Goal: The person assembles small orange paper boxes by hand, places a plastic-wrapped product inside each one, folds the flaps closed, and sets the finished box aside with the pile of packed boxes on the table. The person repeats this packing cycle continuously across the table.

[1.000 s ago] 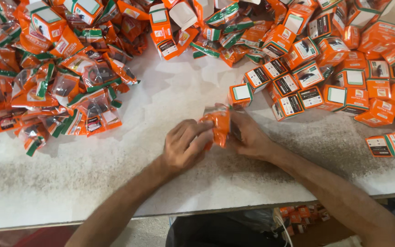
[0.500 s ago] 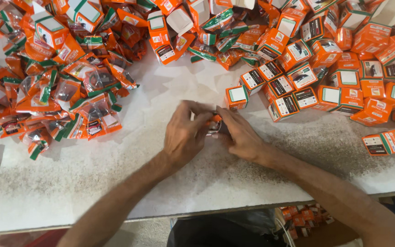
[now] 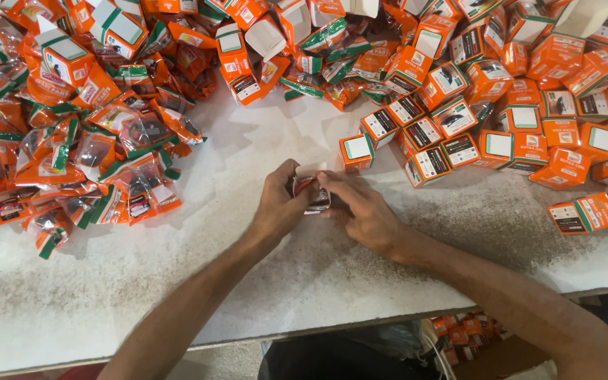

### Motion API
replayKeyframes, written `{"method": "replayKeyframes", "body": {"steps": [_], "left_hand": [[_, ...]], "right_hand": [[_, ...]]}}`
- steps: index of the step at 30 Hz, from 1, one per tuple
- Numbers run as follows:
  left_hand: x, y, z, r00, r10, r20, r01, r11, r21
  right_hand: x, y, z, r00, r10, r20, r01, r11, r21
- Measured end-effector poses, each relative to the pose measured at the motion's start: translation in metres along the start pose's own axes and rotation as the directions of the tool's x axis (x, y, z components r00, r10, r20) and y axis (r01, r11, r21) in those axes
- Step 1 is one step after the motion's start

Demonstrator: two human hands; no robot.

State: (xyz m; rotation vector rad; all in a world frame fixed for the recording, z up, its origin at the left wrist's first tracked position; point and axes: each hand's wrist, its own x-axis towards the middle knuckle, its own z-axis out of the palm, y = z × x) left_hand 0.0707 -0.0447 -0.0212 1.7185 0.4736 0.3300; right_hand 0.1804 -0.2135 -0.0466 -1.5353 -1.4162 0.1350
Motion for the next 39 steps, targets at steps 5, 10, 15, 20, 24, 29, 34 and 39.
{"method": "replayKeyframes", "body": {"steps": [5,10,15,20,24,29,34,39], "left_hand": [[-0.004,0.003,-0.034,0.954,-0.119,0.276,0.231,0.878,-0.419],[0.008,-0.008,-0.039,0.942,-0.157,0.296,0.261,0.899,-0.352],[0.012,-0.013,-0.02,0.972,-0.173,0.156,0.196,0.97,-0.144],[0.006,-0.017,-0.008,0.999,0.033,0.043,-0.027,0.991,-0.131],[0.0,-0.015,-0.008,0.997,0.049,0.06,-0.043,0.995,-0.089],[-0.022,-0.001,-0.008,0.9,0.436,-0.022,-0.397,0.839,0.373],[-0.032,0.016,-0.022,0.661,0.664,0.348,-0.742,0.511,0.434],[-0.041,0.013,-0.018,0.641,0.714,0.282,-0.735,0.465,0.493]], "right_hand": [[0.005,-0.005,-0.004,0.997,-0.01,0.074,0.024,0.981,-0.192],[0.006,-0.009,-0.007,0.994,0.05,0.101,-0.038,0.992,-0.121],[0.001,-0.011,-0.005,0.948,0.305,0.094,-0.313,0.945,0.092],[0.007,-0.012,-0.007,0.998,-0.065,0.014,0.066,0.994,-0.085],[0.011,-0.013,-0.012,0.993,-0.004,0.115,0.013,0.997,-0.072],[0.012,-0.01,-0.011,0.981,-0.072,0.181,0.118,0.959,-0.257],[0.004,0.0,-0.008,0.987,0.067,0.149,-0.065,0.998,-0.017],[0.002,0.004,-0.003,0.99,0.012,0.14,-0.009,1.0,-0.025]]}}
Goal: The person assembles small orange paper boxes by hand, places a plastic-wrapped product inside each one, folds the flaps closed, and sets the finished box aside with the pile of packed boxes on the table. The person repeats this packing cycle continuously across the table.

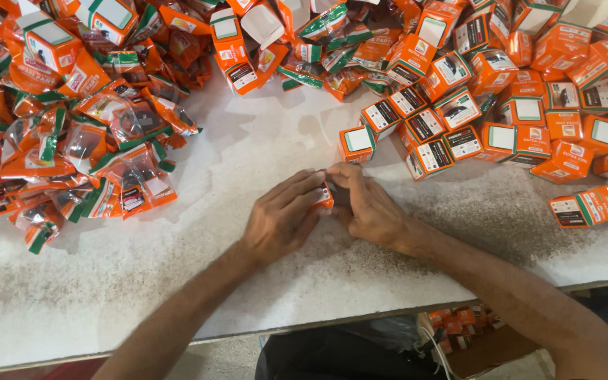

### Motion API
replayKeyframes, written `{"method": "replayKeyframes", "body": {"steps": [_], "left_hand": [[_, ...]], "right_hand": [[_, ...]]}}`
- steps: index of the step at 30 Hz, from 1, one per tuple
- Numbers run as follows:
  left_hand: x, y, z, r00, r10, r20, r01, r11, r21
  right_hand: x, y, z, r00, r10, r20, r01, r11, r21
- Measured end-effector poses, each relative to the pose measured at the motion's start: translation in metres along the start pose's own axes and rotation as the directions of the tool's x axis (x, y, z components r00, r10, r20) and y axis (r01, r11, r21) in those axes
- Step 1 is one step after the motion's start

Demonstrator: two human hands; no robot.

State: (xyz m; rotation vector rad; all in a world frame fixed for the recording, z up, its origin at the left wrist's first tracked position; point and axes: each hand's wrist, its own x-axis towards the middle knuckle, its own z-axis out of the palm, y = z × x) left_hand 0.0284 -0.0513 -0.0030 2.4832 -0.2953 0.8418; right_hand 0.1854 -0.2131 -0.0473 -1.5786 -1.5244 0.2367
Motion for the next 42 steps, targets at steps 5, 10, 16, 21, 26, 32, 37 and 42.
{"method": "replayKeyframes", "body": {"steps": [5,10,16,21,26,32,37,42], "left_hand": [[-0.003,-0.003,0.006,0.994,-0.111,-0.007,0.109,0.985,-0.138],[-0.009,-0.009,-0.003,0.989,0.104,0.106,-0.109,0.993,0.044],[-0.011,-0.013,0.012,0.993,-0.011,0.119,0.007,0.999,0.034],[0.04,-0.036,0.058,0.943,-0.332,0.026,0.333,0.943,-0.015],[0.088,-0.011,0.117,0.979,-0.2,0.034,0.198,0.978,0.072],[0.111,0.031,0.154,0.945,-0.295,0.137,0.278,0.952,0.131],[0.124,0.051,0.204,0.953,-0.282,0.114,0.283,0.959,0.002],[0.163,0.054,0.248,0.929,-0.351,0.116,0.354,0.935,-0.001]], "right_hand": [[0.0,-0.001,-0.001,1.0,0.004,0.007,-0.004,1.0,0.027],[-0.001,0.0,-0.002,0.999,0.031,0.03,-0.032,0.999,0.022],[-0.006,-0.019,0.0,1.0,0.02,-0.018,-0.024,0.97,-0.242],[-0.048,-0.036,-0.024,0.998,-0.063,-0.03,0.019,0.657,-0.754],[-0.126,-0.031,-0.085,0.908,0.165,-0.385,-0.419,0.349,-0.838],[-0.204,-0.004,-0.135,0.577,0.339,-0.743,-0.788,0.47,-0.397],[-0.209,0.034,-0.142,0.599,0.444,-0.666,-0.787,0.481,-0.387],[-0.206,0.072,-0.184,0.553,0.461,-0.694,-0.821,0.443,-0.359]]}}
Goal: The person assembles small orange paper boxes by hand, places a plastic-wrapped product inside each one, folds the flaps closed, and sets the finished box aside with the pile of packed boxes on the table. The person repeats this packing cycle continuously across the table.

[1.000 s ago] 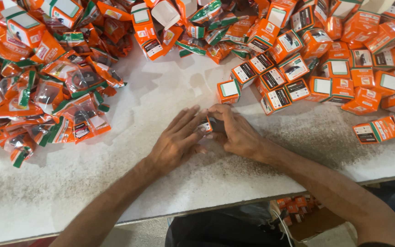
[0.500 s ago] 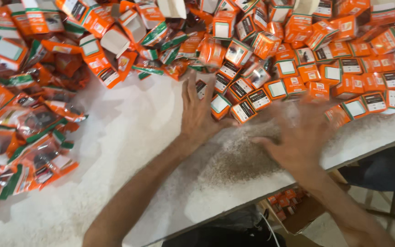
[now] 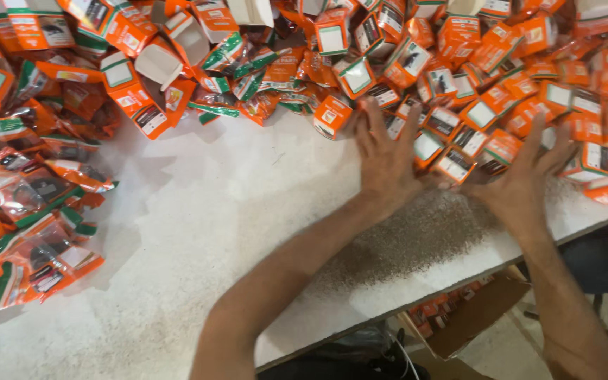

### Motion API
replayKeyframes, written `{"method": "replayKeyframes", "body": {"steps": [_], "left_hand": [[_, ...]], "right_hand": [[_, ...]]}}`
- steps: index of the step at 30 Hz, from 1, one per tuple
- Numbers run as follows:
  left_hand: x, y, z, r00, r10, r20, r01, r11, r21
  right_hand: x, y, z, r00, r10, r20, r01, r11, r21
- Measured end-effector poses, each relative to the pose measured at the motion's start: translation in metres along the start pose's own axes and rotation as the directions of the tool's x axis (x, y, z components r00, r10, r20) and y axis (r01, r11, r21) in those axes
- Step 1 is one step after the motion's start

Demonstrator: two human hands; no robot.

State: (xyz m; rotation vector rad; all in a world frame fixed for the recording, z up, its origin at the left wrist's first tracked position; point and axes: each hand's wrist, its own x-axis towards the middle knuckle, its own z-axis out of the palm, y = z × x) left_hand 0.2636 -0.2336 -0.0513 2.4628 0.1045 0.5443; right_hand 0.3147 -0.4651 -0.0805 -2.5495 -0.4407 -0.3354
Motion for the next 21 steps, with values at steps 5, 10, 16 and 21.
{"method": "replayKeyframes", "body": {"steps": [5,10,16,21], "left_hand": [[0.012,0.008,0.016,1.0,0.0,-0.001,0.0,1.0,-0.009],[0.006,-0.044,-0.039,0.953,0.29,-0.082,-0.295,0.954,-0.054],[0.06,-0.194,-0.199,0.825,-0.04,-0.564,0.273,0.901,0.336],[0.058,-0.203,-0.261,0.744,0.242,-0.623,0.12,0.869,0.481]], "right_hand": [[0.017,0.021,0.002,0.998,-0.036,-0.047,0.036,0.999,-0.002],[-0.027,0.002,-0.009,0.98,-0.086,-0.177,0.091,0.996,0.023],[-0.044,-0.08,-0.022,0.85,-0.37,-0.376,0.421,0.905,0.063],[-0.036,-0.167,-0.014,0.773,-0.577,-0.264,0.63,0.749,0.204]]}}
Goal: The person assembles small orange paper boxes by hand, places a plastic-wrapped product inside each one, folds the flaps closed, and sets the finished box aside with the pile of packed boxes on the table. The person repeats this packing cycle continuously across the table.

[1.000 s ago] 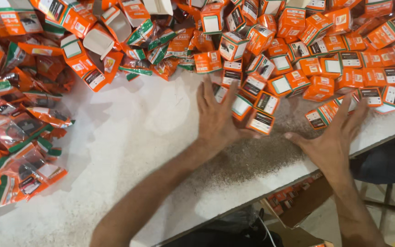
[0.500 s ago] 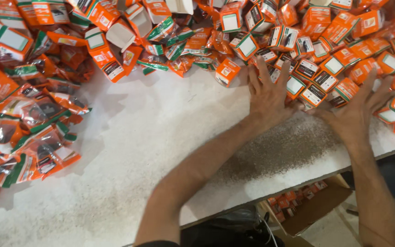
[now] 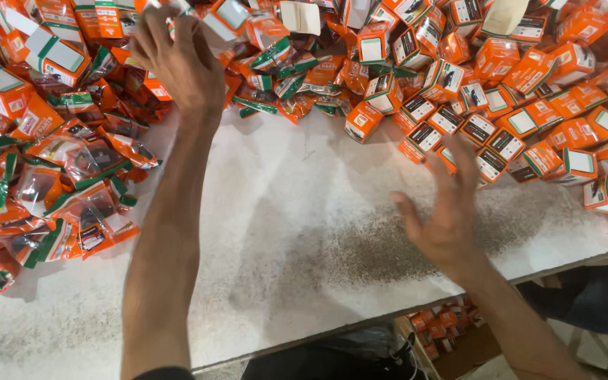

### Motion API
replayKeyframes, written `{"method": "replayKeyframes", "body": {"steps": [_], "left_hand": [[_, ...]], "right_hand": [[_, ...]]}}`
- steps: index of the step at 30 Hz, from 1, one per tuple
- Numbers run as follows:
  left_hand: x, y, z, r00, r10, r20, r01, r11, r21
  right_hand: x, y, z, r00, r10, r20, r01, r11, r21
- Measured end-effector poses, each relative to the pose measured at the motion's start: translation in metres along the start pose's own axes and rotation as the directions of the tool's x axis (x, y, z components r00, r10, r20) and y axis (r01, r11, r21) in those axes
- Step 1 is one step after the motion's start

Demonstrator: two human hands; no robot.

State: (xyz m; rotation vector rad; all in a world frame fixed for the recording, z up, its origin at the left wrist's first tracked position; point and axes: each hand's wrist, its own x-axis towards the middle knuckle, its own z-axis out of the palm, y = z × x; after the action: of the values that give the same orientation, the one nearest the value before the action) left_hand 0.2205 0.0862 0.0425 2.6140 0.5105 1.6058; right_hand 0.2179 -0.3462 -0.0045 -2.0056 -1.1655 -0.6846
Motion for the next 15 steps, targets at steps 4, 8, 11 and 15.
{"method": "replayKeyframes", "body": {"steps": [4,8,11,15], "left_hand": [[-0.041,0.075,-0.038,0.809,0.526,0.261,-0.425,0.832,-0.357],[-0.084,0.095,-0.041,0.716,0.384,0.584,0.119,0.756,-0.644],[-0.078,0.079,0.001,0.769,0.194,0.609,0.116,0.894,-0.432],[-0.087,0.094,0.055,0.886,0.27,0.376,-0.244,0.963,-0.116]], "right_hand": [[0.034,-0.022,0.037,0.991,-0.045,0.126,0.013,0.97,0.241],[0.035,-0.025,0.063,0.877,0.174,0.449,-0.347,0.874,0.34],[0.021,-0.024,0.071,0.801,0.298,0.519,-0.508,0.798,0.325],[0.013,-0.022,0.079,0.95,-0.02,0.311,-0.091,0.936,0.341]]}}
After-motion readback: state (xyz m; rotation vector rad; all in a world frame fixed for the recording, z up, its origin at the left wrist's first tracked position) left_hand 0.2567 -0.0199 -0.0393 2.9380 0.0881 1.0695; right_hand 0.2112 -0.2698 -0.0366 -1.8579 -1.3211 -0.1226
